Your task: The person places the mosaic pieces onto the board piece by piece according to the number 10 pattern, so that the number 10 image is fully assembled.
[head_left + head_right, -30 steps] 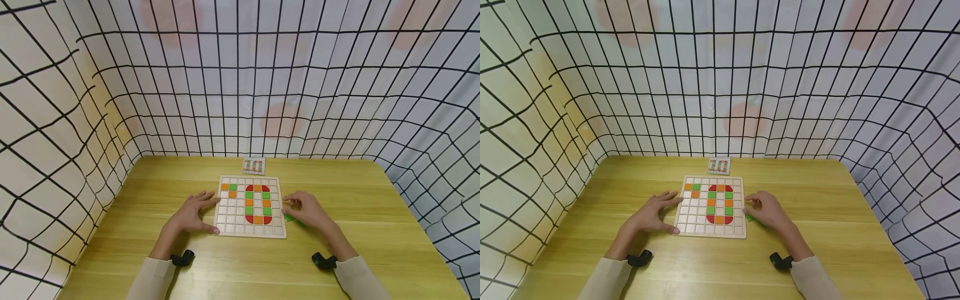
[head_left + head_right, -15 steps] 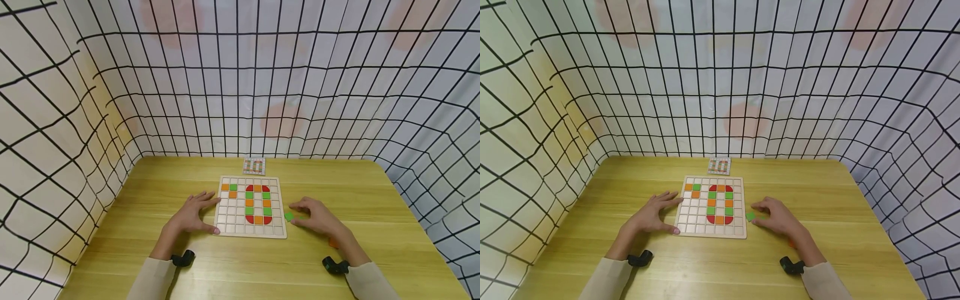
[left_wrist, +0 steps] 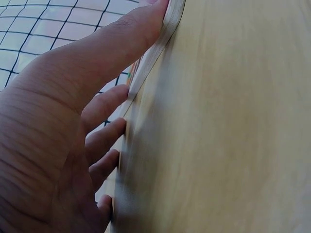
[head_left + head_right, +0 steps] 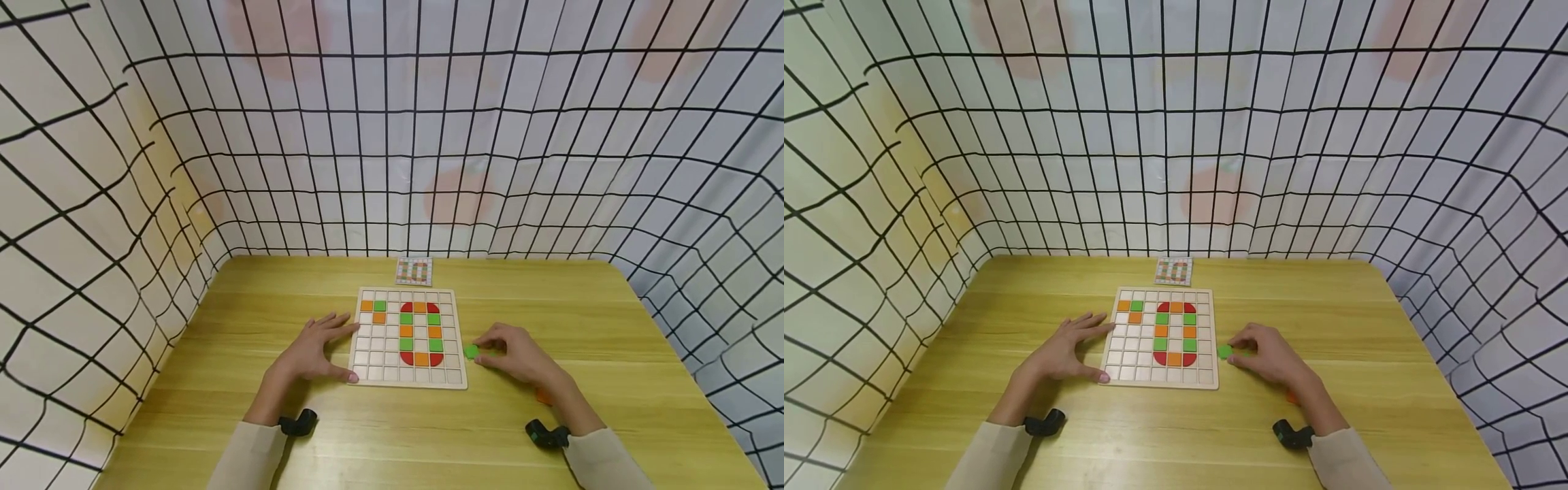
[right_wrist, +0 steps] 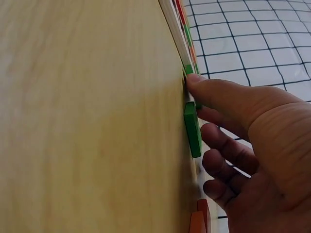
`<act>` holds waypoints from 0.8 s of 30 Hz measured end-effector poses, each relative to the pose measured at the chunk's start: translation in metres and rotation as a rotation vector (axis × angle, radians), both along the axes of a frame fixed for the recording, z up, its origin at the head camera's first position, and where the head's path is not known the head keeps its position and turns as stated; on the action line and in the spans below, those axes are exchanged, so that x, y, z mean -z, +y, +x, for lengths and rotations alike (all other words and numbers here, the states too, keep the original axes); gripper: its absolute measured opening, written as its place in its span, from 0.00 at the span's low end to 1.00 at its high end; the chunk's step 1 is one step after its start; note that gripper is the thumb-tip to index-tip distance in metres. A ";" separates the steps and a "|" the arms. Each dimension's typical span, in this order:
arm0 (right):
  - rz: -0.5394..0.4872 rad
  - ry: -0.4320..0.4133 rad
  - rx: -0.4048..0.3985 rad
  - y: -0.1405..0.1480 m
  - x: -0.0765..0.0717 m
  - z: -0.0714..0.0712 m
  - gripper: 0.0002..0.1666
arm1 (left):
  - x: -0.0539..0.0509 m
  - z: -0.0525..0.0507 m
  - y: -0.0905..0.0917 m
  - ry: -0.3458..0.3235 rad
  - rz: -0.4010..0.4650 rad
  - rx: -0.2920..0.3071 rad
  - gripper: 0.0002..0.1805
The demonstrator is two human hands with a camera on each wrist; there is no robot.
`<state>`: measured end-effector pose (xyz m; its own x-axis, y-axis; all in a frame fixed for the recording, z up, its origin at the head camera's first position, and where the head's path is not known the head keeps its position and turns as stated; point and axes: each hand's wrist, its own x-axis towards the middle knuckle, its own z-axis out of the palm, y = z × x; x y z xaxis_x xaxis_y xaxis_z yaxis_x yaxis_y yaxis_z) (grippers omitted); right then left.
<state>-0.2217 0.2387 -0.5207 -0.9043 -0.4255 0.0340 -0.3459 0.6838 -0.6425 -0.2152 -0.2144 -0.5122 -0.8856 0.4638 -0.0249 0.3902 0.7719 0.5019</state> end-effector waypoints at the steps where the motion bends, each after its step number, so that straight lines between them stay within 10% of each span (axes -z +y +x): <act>1: -0.007 0.000 0.006 0.000 0.000 0.000 0.17 | 0.000 0.000 0.000 0.001 0.000 -0.001 0.58; 24: -0.119 0.042 0.084 -0.047 -0.009 -0.019 0.17 | -0.002 0.002 0.001 0.002 0.006 0.003 0.57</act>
